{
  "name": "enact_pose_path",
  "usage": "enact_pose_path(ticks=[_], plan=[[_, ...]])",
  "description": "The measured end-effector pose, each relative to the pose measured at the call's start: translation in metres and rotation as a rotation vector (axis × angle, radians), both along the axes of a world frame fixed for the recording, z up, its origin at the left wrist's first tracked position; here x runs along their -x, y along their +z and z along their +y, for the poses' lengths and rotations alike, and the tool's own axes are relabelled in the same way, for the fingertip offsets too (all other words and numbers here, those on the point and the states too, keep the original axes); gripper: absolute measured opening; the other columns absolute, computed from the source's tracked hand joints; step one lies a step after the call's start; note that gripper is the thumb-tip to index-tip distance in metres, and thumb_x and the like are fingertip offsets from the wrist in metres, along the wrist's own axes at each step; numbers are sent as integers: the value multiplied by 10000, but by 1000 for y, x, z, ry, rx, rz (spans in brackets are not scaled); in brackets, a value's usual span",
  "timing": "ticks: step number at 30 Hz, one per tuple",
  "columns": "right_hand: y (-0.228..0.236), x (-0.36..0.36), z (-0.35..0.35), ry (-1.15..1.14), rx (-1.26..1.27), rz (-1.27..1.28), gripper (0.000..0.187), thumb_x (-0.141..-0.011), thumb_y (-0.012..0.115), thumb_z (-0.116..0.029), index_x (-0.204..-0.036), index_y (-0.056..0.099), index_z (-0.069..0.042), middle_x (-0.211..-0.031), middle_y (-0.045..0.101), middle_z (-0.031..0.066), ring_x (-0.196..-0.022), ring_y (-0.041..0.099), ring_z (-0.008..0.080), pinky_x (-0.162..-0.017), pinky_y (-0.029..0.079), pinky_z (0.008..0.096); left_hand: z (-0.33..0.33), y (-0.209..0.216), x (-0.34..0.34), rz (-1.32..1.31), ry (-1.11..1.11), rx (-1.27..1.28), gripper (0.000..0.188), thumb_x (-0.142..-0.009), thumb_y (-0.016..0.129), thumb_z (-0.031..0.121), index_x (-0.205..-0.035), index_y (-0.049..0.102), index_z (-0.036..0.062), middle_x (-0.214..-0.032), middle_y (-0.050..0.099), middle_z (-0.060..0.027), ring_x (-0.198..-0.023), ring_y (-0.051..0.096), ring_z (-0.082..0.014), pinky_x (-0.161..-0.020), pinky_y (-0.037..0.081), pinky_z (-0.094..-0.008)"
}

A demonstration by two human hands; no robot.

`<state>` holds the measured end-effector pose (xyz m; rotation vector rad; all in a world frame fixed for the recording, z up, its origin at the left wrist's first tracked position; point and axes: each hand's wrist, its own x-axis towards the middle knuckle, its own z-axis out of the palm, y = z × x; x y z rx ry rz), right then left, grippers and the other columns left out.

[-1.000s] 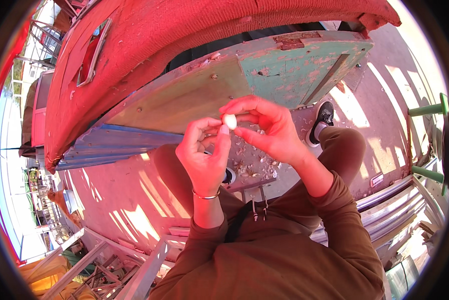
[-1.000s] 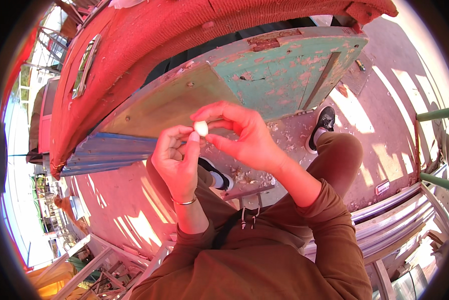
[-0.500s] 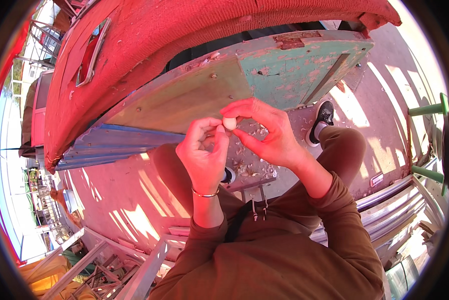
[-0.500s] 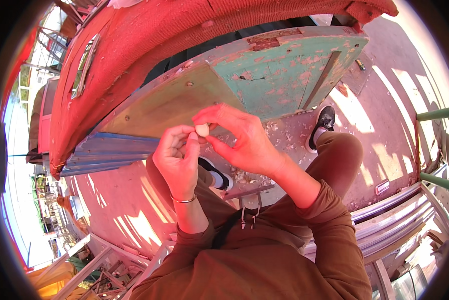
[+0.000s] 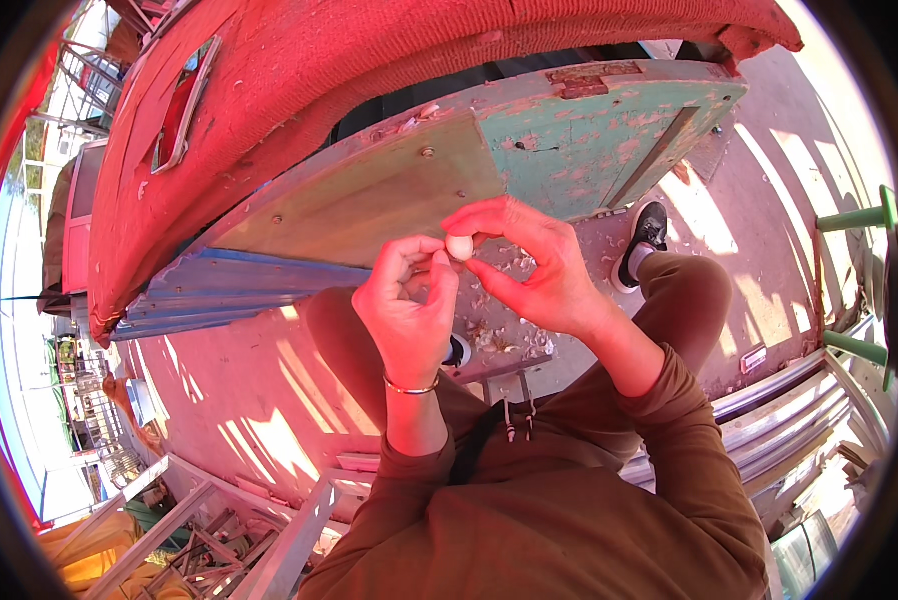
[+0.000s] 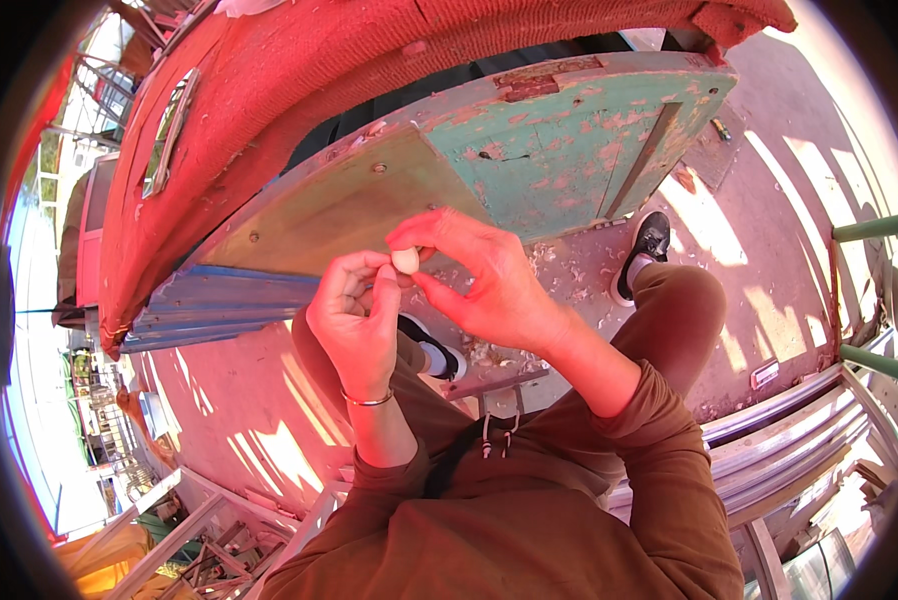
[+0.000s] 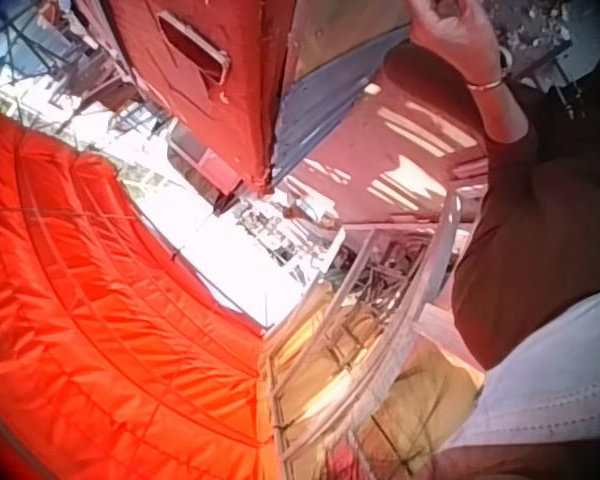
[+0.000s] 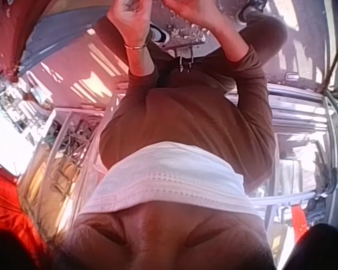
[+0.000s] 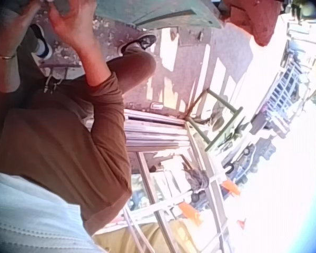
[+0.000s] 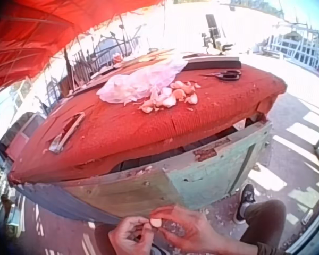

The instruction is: The person peels garlic cloves by hand, removing the outer skin and placing the peeled cloves on a red cushioned surface. They then use scissors to trim the ends of the garlic cloves.

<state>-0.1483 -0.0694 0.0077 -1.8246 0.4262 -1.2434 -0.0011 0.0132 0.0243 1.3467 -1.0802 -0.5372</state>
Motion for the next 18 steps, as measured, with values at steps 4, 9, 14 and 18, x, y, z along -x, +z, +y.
enact_pose_path(ticks=[4,9,14,18], plan=[[0,-1,0,-28,36,-4,379,-803,738,118,-1150,710,-32,-1189,745,128,-1090,736,287,-924,596,380,0,0,2,-39,18,1,141,-924,732,-75,-1043,663,-44,-952,769,-98,-872,751,-135,-793,620,-280],[-2,-2,1,-72,100,11,399,-787,753,116,-1156,707,-29,-1173,749,128,-1097,731,320,-917,598,398,0,-3,2,-173,19,-6,134,-969,697,-79,-1093,650,-55,-966,738,-86,-870,715,-105,-726,582,-227],[-1,-2,1,-68,119,15,408,-787,758,113,-1165,704,-28,-1172,749,124,-1103,728,321,-914,599,402,0,-6,0,-64,42,-8,137,-916,740,-62,-1030,670,-32,-932,784,-93,-855,751,-124,-804,617,-285],[-1,-2,1,-73,114,21,406,-788,758,113,-1166,704,-27,-1171,748,126,-1105,727,323,-914,599,403,0,0,3,-96,21,-11,126,-940,715,-71,-1054,668,-44,-941,770,-92,-853,738,-116,-780,602,-265]])
